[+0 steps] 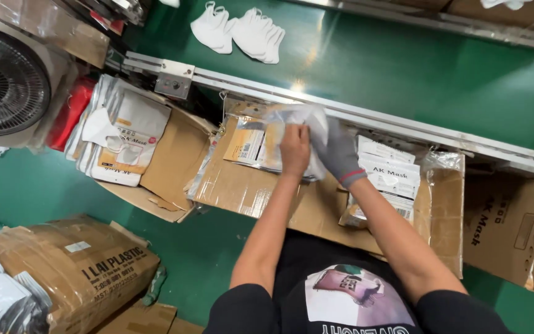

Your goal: The person takes face masks from a conveyor belt, places them into individual plastic packets, and then puts the packets into a cardboard box.

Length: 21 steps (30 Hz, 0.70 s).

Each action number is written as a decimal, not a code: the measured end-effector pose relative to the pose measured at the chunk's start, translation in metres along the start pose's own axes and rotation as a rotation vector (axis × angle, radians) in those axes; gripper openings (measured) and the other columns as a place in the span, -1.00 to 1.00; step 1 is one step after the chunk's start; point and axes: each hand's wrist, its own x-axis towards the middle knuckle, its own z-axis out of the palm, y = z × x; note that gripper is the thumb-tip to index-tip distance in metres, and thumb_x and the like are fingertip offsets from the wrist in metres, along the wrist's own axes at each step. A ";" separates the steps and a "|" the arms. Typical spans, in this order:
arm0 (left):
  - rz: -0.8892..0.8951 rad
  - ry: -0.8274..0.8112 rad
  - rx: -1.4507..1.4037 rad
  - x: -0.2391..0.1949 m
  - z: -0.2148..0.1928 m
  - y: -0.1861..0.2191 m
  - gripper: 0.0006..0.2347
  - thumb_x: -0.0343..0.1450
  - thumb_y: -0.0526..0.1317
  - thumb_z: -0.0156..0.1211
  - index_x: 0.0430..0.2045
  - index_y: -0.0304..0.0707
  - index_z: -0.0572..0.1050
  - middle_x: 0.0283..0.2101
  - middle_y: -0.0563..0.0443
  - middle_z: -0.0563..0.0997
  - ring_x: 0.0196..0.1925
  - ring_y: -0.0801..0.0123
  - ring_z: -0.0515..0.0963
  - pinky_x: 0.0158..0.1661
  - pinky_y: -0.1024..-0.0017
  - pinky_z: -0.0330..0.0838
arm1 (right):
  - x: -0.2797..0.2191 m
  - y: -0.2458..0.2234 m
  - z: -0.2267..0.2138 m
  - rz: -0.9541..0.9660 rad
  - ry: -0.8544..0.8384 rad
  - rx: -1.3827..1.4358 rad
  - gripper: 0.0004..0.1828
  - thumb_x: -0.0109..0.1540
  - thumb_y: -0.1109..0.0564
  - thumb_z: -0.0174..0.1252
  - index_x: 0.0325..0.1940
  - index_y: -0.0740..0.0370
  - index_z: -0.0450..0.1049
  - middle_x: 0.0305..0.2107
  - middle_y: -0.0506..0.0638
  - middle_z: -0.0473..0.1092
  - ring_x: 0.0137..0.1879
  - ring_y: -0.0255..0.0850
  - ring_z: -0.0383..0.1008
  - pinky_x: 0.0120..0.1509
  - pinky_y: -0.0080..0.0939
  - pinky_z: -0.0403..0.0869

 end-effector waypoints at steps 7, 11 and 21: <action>0.548 -0.061 -0.014 0.034 -0.049 0.104 -0.81 0.48 -0.11 0.18 -0.17 -0.20 0.46 -0.19 -0.12 0.53 -0.15 -0.03 0.58 -0.08 0.15 0.48 | -0.012 0.031 -0.047 0.351 0.194 0.511 -0.71 0.34 0.09 0.17 -0.16 0.45 0.43 -0.39 0.18 0.48 -0.26 0.09 0.49 -0.22 -0.02 0.48; -0.178 0.063 -0.855 -0.007 0.001 0.065 -0.57 0.50 -0.10 0.29 0.11 -0.48 0.34 0.05 -0.15 0.54 0.01 0.20 0.56 0.05 0.25 0.51 | -0.017 -0.032 -0.071 0.275 -0.146 1.003 -0.73 0.18 0.17 0.21 -0.04 0.22 0.43 -0.29 0.00 0.48 -0.26 -0.20 0.51 -0.28 -0.20 0.50; -0.344 -0.476 -0.272 -0.019 -0.072 0.103 -0.57 0.40 0.04 0.23 -0.20 -0.47 0.63 -0.24 -0.21 0.69 -0.25 0.16 0.69 -0.25 0.28 0.56 | -0.027 0.036 -0.086 0.245 -0.133 1.009 -0.40 0.03 0.42 0.03 0.19 0.31 0.41 -0.01 0.07 0.51 0.06 -0.10 0.55 0.15 -0.14 0.52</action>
